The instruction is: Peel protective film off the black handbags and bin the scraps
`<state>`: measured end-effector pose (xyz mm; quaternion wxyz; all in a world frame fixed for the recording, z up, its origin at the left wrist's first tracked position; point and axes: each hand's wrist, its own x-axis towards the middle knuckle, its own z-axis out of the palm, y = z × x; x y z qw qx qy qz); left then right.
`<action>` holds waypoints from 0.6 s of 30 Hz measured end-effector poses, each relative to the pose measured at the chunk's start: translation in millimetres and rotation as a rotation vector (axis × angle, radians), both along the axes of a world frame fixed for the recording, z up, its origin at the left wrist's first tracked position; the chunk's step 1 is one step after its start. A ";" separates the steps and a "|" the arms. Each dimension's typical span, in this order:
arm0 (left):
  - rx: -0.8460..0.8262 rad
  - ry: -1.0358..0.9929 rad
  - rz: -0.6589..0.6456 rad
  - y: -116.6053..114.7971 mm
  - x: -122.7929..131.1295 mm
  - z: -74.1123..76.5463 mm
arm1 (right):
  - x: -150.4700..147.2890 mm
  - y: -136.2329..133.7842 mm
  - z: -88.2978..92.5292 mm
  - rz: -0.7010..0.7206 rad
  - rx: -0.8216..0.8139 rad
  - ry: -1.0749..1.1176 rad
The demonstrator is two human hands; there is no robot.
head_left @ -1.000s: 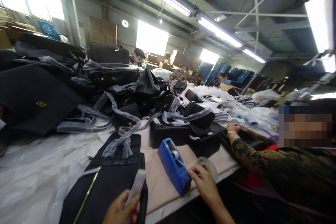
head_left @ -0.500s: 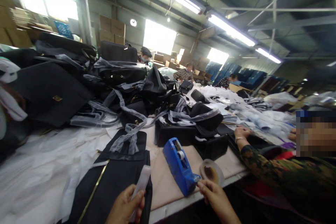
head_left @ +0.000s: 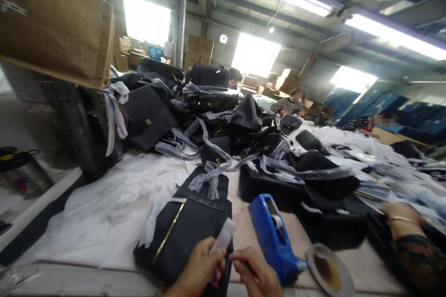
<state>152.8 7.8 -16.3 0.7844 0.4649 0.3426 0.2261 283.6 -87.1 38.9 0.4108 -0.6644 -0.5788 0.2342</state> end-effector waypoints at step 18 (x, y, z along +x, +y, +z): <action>0.173 0.069 -0.188 -2.0 -8.5 4.6 | 7.3 32.2 -30.8 0.032 -0.162 0.146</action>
